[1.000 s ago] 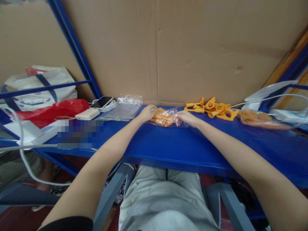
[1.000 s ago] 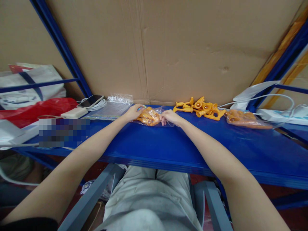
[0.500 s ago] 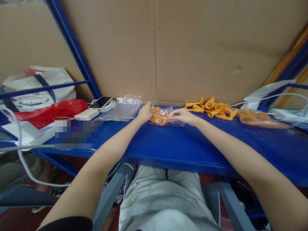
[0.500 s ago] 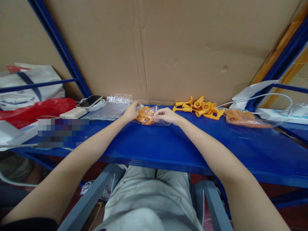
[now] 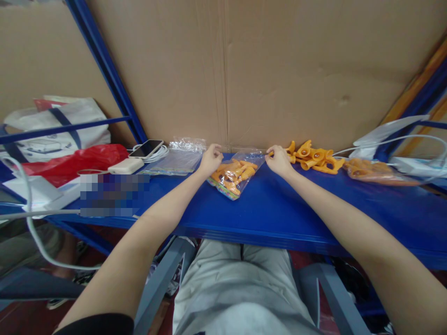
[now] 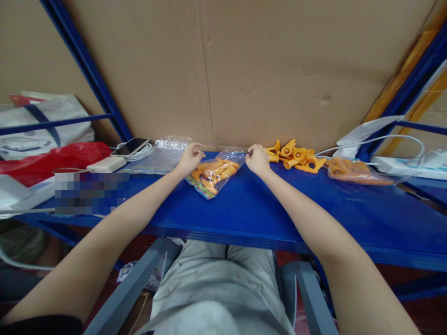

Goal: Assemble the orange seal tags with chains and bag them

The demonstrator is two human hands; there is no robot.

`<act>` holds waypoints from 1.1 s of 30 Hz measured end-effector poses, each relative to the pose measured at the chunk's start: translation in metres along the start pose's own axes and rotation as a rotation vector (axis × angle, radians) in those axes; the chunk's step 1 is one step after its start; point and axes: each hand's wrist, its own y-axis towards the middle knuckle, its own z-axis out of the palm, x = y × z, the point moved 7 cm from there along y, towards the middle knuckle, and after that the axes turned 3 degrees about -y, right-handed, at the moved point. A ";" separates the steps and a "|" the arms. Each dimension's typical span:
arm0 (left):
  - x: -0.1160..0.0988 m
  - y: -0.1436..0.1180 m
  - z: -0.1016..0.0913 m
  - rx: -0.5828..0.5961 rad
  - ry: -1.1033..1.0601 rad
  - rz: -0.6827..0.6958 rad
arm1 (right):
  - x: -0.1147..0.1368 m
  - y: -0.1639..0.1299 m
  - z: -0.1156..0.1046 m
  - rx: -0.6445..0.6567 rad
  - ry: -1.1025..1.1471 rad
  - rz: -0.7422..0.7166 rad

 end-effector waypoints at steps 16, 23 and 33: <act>0.016 -0.012 0.013 0.146 -0.150 -0.394 | -0.006 -0.016 0.039 0.393 0.522 0.368; 0.027 -0.011 0.021 0.255 -0.269 -0.425 | -0.007 -0.022 0.045 0.401 0.841 0.528; 0.021 -0.022 0.022 0.281 -0.451 -0.548 | -0.012 -0.033 0.049 0.470 0.955 0.734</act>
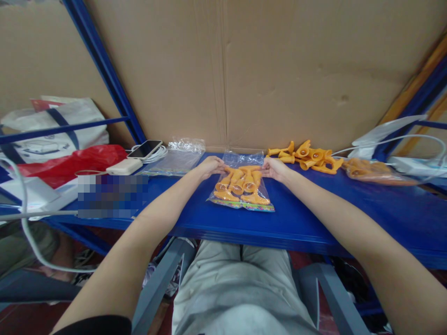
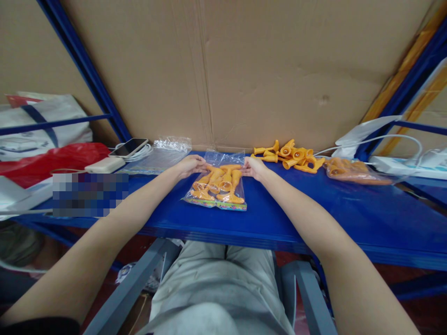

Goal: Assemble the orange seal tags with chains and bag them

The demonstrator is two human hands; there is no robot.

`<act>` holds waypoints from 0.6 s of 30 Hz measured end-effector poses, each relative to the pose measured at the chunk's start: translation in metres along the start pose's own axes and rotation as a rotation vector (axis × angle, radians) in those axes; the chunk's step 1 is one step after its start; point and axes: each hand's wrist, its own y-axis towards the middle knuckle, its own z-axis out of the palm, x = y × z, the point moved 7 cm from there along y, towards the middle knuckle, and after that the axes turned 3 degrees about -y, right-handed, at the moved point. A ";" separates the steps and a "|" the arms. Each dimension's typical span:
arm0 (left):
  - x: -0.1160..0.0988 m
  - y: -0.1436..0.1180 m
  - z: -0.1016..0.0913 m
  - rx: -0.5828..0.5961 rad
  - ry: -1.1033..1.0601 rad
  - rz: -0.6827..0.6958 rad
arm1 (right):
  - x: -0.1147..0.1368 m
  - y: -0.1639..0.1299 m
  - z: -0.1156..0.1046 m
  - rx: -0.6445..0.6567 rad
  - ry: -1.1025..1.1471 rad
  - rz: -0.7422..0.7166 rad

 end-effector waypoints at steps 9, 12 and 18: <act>0.003 0.006 0.000 0.110 0.023 0.007 | 0.005 -0.002 0.006 0.139 -0.109 -0.057; 0.000 0.006 0.001 0.074 0.045 0.031 | 0.009 -0.001 0.004 0.117 -0.149 -0.118; -0.008 0.007 0.002 0.012 0.162 0.157 | 0.011 0.001 0.000 0.050 -0.138 -0.162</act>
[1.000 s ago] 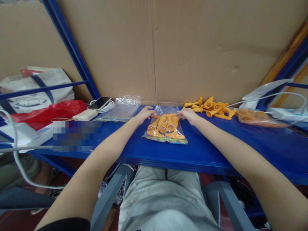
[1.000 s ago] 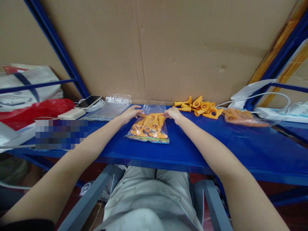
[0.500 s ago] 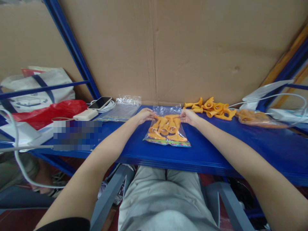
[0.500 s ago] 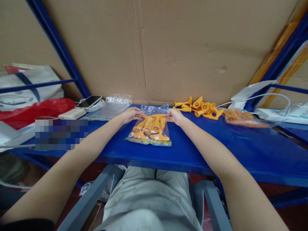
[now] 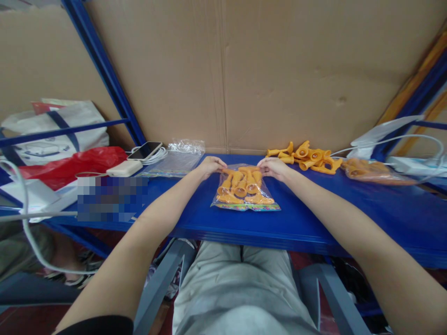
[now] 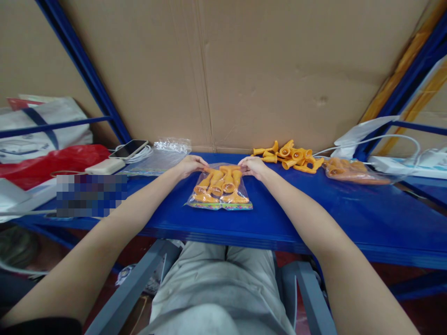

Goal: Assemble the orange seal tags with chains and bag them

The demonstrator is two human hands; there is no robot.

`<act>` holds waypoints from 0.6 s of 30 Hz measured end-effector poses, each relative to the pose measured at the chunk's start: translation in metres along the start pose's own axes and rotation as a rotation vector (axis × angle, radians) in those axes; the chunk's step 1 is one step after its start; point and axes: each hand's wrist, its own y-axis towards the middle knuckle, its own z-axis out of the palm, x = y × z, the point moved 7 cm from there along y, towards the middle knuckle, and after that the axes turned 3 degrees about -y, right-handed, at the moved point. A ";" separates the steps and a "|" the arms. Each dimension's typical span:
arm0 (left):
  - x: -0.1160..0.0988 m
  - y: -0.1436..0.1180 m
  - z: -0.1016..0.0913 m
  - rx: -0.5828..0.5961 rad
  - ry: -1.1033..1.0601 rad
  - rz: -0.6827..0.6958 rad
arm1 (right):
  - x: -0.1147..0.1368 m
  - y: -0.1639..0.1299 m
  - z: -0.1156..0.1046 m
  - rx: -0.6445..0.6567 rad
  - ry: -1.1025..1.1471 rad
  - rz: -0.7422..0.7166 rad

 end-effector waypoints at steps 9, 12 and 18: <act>-0.024 0.003 0.005 -0.037 0.609 0.469 | 0.009 0.002 0.001 -0.032 -0.274 -0.185; -0.024 0.003 0.006 -0.016 0.591 0.497 | 0.013 0.003 0.001 -0.043 -0.373 -0.284; -0.004 0.007 -0.004 -0.017 0.184 0.159 | 0.008 0.006 -0.004 -0.059 -0.154 -0.232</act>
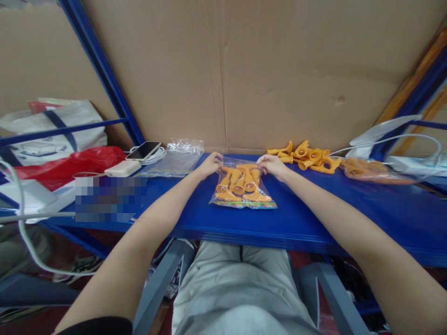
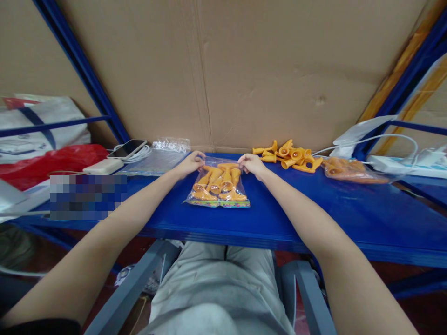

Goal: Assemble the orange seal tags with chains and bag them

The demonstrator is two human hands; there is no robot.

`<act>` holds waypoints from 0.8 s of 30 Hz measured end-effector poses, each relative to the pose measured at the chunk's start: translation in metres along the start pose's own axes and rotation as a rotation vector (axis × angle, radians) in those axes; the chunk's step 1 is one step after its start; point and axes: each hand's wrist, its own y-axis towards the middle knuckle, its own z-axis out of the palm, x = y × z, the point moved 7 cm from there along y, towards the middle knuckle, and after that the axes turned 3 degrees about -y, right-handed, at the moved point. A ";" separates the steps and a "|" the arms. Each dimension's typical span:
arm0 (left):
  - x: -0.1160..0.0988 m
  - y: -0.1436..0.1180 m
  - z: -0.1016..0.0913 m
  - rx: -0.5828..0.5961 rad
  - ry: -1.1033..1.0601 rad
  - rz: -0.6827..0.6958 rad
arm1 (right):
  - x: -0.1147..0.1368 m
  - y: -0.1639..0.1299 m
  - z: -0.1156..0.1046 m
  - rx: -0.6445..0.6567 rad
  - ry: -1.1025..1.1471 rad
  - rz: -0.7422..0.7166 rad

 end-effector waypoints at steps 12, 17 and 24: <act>0.013 -0.005 -0.004 0.097 -0.353 -0.239 | -0.010 -0.002 0.001 0.067 0.193 0.177; 0.017 -0.005 -0.007 0.086 -0.396 -0.287 | -0.014 0.001 0.001 0.099 0.210 0.167; 0.015 -0.008 -0.009 0.088 -0.347 -0.315 | -0.016 0.003 0.002 0.130 0.193 0.150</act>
